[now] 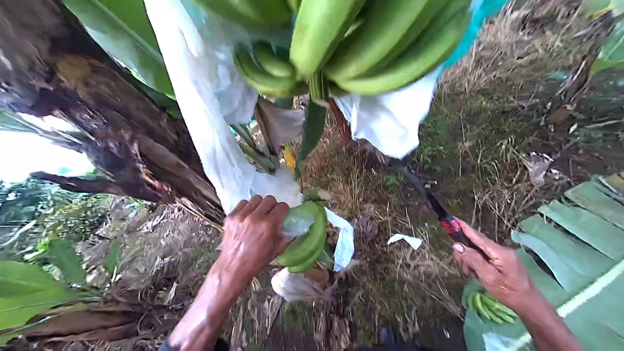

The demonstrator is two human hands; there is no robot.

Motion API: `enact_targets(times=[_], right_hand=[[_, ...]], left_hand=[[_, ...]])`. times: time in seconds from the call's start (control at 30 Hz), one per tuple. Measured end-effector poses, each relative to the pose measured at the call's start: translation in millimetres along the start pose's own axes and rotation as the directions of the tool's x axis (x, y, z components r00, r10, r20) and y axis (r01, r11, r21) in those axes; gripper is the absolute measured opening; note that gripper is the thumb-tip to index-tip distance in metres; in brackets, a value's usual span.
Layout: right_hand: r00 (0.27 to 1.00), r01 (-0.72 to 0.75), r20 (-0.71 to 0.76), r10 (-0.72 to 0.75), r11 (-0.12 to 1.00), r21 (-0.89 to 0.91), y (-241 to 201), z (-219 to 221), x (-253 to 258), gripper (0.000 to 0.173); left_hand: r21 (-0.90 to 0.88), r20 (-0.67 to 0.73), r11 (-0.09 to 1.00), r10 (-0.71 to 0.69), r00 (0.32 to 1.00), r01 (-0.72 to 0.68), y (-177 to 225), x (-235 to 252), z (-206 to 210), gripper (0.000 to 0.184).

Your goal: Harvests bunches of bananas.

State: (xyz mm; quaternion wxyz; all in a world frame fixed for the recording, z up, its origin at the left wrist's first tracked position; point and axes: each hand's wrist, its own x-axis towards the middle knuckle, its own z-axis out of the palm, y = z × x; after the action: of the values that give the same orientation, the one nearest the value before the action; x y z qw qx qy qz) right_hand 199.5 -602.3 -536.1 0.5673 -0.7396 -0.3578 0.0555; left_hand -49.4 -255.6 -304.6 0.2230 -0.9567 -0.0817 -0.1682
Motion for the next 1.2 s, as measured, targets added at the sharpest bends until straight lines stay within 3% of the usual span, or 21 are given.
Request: enact_targets(times=[0.1,0.2,0.3,0.5,0.73,0.87,0.93,1.07,1.2], right_hand=[[0.938,-0.343,0.098,0.333,0.847,0.407,11.5,39.5,-46.3,0.054],[0.744,-0.64,0.267,0.612,0.541,0.546,33.9,73.5,-97.3,0.039],[0.572,-0.772,0.415,0.707,0.294,0.564,43.6,88.0,-138.0,0.034],[0.449,-0.841,0.568,0.69,0.112,0.529,64.3,96.3,-169.5,0.036],[0.361,-0.803,0.597,0.716,-0.087,0.59,46.9,102.9,-152.2,0.036],[0.243,-0.717,0.578,0.779,-0.256,0.648,47.4,110.6,-139.9,0.036],[0.213,-0.71,0.561,0.8,-0.268,0.652,21.8,95.5,-136.9,0.035],[0.275,-0.758,0.486,0.829,-0.124,0.641,3.9,53.8,-141.5,0.038],[0.423,-0.643,0.227,0.877,0.114,0.758,12.0,25.7,-120.7,0.036]], left_hand=[[-0.316,0.242,0.925,-0.138,0.96,0.212,40.0,-26.8,98.2,0.045],[-0.484,0.422,0.797,-0.15,0.894,0.362,106.2,-60.3,163.3,0.045],[-0.579,0.487,0.696,-0.124,0.865,0.426,161.2,-82.7,200.8,0.046],[-0.66,0.426,0.655,-0.077,0.902,0.368,218.7,-96.3,235.4,0.046],[-0.643,0.289,0.738,-0.015,0.957,0.205,250.0,-96.4,261.4,0.04],[-0.611,0.434,0.741,0.018,0.901,0.28,266.5,-96.5,277.8,0.04],[-0.614,0.501,0.717,0.03,0.865,0.331,273.3,-101.0,284.2,0.041],[-0.649,0.517,0.647,-0.012,0.856,0.401,288.8,-107.2,297.9,0.04],[-0.657,0.542,0.652,0.061,0.838,0.378,324.0,-100.4,322.1,0.04]])
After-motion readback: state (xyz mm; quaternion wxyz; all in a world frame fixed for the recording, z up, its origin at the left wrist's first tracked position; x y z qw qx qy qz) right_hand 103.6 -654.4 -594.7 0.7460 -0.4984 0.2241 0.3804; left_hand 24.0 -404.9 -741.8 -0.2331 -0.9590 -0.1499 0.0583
